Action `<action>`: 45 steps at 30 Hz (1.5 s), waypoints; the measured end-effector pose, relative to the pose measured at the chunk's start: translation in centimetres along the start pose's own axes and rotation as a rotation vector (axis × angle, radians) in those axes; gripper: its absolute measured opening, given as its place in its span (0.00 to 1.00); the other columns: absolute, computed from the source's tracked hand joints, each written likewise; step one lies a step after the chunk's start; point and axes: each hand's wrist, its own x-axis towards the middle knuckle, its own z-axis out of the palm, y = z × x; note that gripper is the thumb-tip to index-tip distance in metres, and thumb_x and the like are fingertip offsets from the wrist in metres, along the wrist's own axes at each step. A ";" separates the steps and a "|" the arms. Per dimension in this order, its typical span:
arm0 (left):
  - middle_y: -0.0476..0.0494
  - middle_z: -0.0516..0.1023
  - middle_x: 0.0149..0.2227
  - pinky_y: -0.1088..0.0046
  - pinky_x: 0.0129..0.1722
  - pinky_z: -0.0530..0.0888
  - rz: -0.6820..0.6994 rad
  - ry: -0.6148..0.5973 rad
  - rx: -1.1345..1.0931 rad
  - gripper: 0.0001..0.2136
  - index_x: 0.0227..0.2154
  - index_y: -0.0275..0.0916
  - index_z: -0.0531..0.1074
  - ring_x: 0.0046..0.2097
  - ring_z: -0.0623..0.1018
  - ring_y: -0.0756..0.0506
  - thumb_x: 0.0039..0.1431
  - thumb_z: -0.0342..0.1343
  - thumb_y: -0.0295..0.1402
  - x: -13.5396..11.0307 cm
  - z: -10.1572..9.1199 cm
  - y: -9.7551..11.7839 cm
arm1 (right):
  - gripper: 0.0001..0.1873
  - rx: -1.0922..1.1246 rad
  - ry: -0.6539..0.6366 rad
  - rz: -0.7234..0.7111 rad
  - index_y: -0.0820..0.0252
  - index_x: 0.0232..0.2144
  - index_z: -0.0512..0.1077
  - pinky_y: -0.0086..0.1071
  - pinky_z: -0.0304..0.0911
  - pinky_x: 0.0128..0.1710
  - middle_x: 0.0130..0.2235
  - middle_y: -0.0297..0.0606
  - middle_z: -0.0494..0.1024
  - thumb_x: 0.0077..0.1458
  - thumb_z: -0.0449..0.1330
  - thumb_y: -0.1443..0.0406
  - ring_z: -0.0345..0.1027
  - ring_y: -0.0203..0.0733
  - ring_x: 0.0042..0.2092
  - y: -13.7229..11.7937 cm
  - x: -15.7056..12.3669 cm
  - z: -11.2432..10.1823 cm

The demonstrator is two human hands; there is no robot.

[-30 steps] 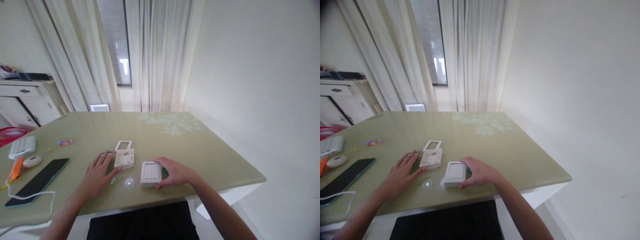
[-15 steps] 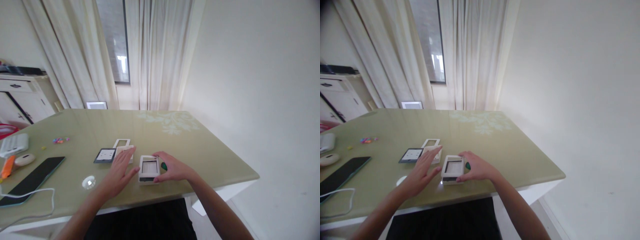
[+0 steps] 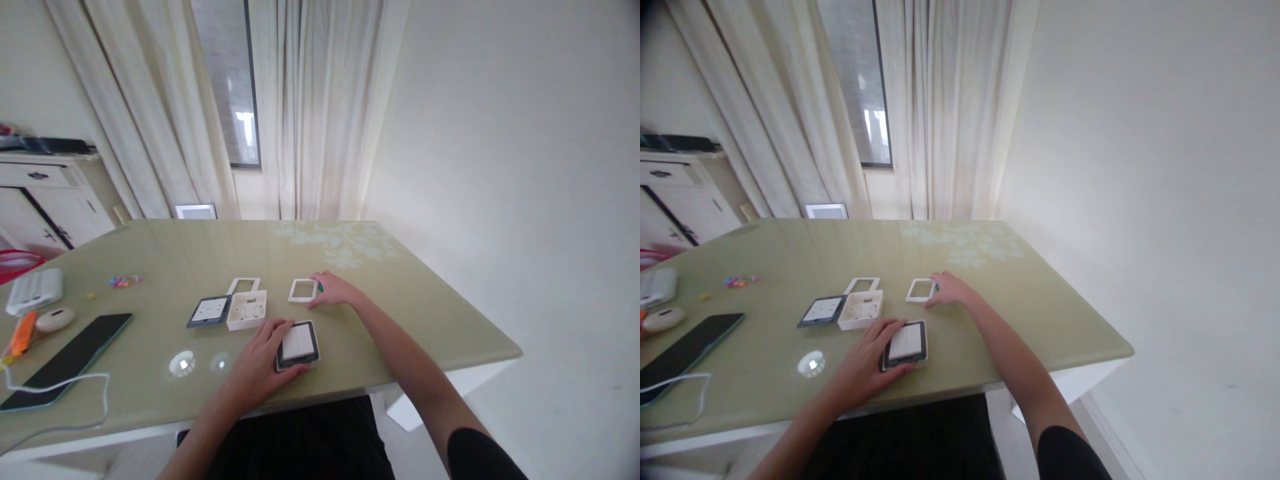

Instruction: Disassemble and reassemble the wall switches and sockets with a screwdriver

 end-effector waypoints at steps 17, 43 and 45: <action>0.33 0.75 0.65 0.47 0.67 0.76 -0.020 -0.023 -0.024 0.35 0.68 0.44 0.69 0.65 0.77 0.29 0.61 0.72 0.46 0.0 -0.7 0.2 | 0.33 0.853 0.454 -0.231 0.53 0.25 0.60 0.25 0.51 0.17 0.20 0.21 0.58 0.68 0.59 0.36 0.49 0.30 0.18 -4.6 -5.7 -3.7; 0.32 0.79 0.61 0.43 0.66 0.75 0.078 -0.146 0.141 0.24 0.64 0.38 0.74 0.63 0.76 0.29 0.72 0.61 0.46 2.4 -1.1 3.9 | 0.32 1.368 0.665 -0.547 0.53 0.21 0.53 0.23 0.43 0.14 0.18 0.20 0.51 0.70 0.60 0.47 0.40 0.28 0.16 -10.0 -10.9 1.8; 0.31 0.80 0.58 0.41 0.63 0.76 0.050 -0.115 0.172 0.20 0.61 0.37 0.75 0.60 0.77 0.28 0.74 0.58 0.42 2.6 -0.4 4.5 | 0.31 1.273 0.633 -0.560 0.52 0.22 0.52 0.25 0.43 0.14 0.18 0.20 0.51 0.72 0.56 0.46 0.40 0.29 0.16 -9.8 -10.7 1.6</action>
